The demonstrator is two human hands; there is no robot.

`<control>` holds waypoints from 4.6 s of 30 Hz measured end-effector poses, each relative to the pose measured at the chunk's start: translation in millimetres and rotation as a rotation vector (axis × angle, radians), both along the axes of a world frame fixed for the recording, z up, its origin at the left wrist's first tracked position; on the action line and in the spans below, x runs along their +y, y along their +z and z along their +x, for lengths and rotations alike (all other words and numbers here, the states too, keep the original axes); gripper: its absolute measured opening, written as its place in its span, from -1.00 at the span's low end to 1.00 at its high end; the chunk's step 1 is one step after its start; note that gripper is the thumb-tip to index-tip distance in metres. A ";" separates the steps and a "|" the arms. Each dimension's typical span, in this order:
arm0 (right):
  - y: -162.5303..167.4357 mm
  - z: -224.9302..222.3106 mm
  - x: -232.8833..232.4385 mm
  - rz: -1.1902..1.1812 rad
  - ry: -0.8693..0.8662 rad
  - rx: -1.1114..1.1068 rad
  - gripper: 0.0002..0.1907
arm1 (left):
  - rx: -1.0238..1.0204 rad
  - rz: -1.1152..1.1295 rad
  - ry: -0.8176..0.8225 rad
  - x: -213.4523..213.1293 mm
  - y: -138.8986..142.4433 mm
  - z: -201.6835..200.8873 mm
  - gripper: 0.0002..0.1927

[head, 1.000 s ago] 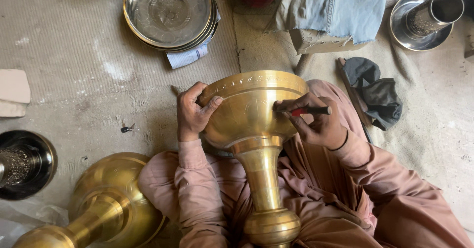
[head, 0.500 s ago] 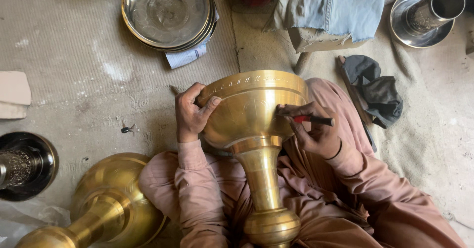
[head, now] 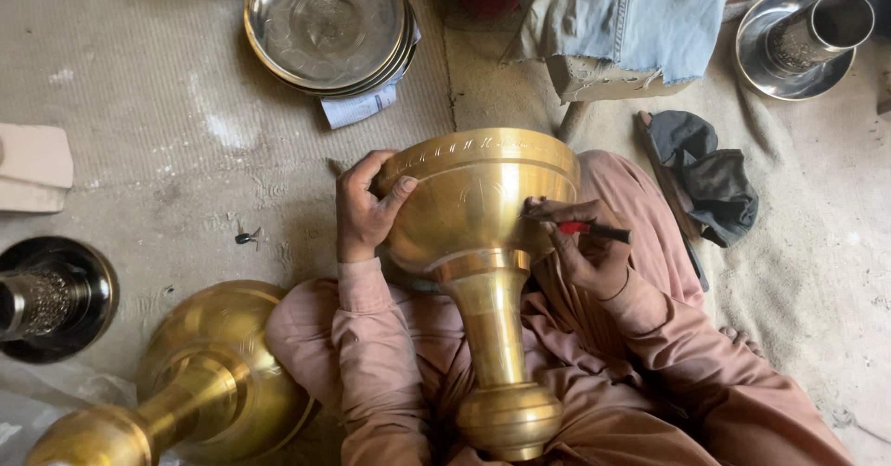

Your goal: The person sits on the floor and uses a handheld engraving tool to carve a decorative pattern into the side of a brass lamp base. They hold the base steady with one hand while guiding the tool with the other, creating fine lines on the metal surface.

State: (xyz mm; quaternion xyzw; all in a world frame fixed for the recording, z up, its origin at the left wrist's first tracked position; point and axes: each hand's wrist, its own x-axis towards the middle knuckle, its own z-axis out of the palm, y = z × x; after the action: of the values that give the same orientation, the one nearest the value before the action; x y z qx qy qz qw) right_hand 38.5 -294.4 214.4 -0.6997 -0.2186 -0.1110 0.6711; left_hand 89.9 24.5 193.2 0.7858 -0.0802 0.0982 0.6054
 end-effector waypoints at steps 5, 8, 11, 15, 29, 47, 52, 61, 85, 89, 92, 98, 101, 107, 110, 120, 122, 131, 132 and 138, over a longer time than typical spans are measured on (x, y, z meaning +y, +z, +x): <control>-8.8 1.6 1.8 0.301 -0.018 0.178 -0.88 | 0.422 -0.057 -0.211 58.8 -27.0 -16.4 -0.33; -11.3 1.4 5.6 0.373 -0.081 0.164 -0.87 | 0.443 -0.127 -0.184 67.3 -46.5 -20.2 -0.33; -9.8 -4.4 7.3 0.381 -0.149 0.148 -0.89 | 0.372 -0.108 -0.155 54.5 -49.0 -18.8 -0.39; -2.6 -6.9 5.4 0.373 -0.208 0.146 -0.85 | 0.176 -0.012 -0.019 24.6 -24.4 -21.5 -0.51; -24.6 -6.4 29.3 0.277 -0.006 0.225 -0.85 | -0.050 -0.066 0.060 -7.6 8.7 -7.5 -0.47; 31.2 9.2 76.1 -0.064 -0.085 0.076 -0.90 | -0.102 0.082 0.100 -17.9 31.4 -4.6 -0.59; 30.0 10.8 87.8 0.058 -0.173 0.179 -0.85 | -0.169 0.086 0.095 -14.1 27.7 -2.5 -0.60; 33.9 9.0 89.6 -0.049 -0.207 0.142 -0.85 | -0.175 0.113 0.089 -10.9 15.1 -1.6 -0.55; 52.7 33.5 59.1 -0.298 0.174 0.142 -0.95 | -0.158 0.101 0.102 -11.8 21.3 -3.8 -0.55; 52.9 34.0 55.6 -0.272 0.233 0.163 -0.94 | -0.177 0.112 0.116 -11.1 20.8 -3.6 -0.52; 51.9 27.7 59.6 -0.238 0.197 0.165 -0.94 | -0.158 0.103 0.111 -11.1 20.6 -3.5 -0.53; 47.7 10.3 79.8 -0.262 0.050 -0.051 -0.88 | -0.178 0.108 0.123 -9.6 19.0 -4.0 -0.52; 51.5 10.9 77.8 -0.383 0.062 -0.036 -0.95 | -0.187 0.110 0.128 -8.9 18.4 -4.7 -0.52; 55.3 24.0 73.7 -0.354 0.203 -0.073 -0.90 | -0.188 0.116 0.141 -9.6 18.7 -4.3 -0.51; 56.4 27.2 72.9 -0.386 0.223 -0.107 -0.91 | -0.167 0.111 0.133 -9.3 18.4 -4.3 -0.52; 67.5 34.2 71.7 -0.426 0.315 -0.138 -0.87 | -0.169 0.105 0.136 -9.6 18.3 -5.7 -0.52; 70.5 35.9 69.2 -0.474 0.332 -0.132 -0.82 | -0.153 0.099 0.132 -9.4 17.5 -5.6 -0.52; 71.9 51.8 61.0 -0.497 0.550 -0.112 -0.86 | -0.193 0.121 0.147 -9.2 13.3 -4.9 -0.48; 71.0 54.2 60.2 -0.490 0.574 -0.121 -0.86 | -0.181 0.114 0.145 -9.0 13.0 -5.2 -0.49; 65.4 45.6 50.7 -0.220 0.551 0.151 -0.95 | -0.174 0.064 0.097 -3.8 5.7 1.2 -0.44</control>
State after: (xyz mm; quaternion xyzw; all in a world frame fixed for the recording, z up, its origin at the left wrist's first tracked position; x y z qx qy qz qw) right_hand 84.1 -243.8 279.8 -0.6888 -0.3602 0.1521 0.6105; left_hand 91.0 20.7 198.9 0.7961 -0.0974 0.1928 0.5653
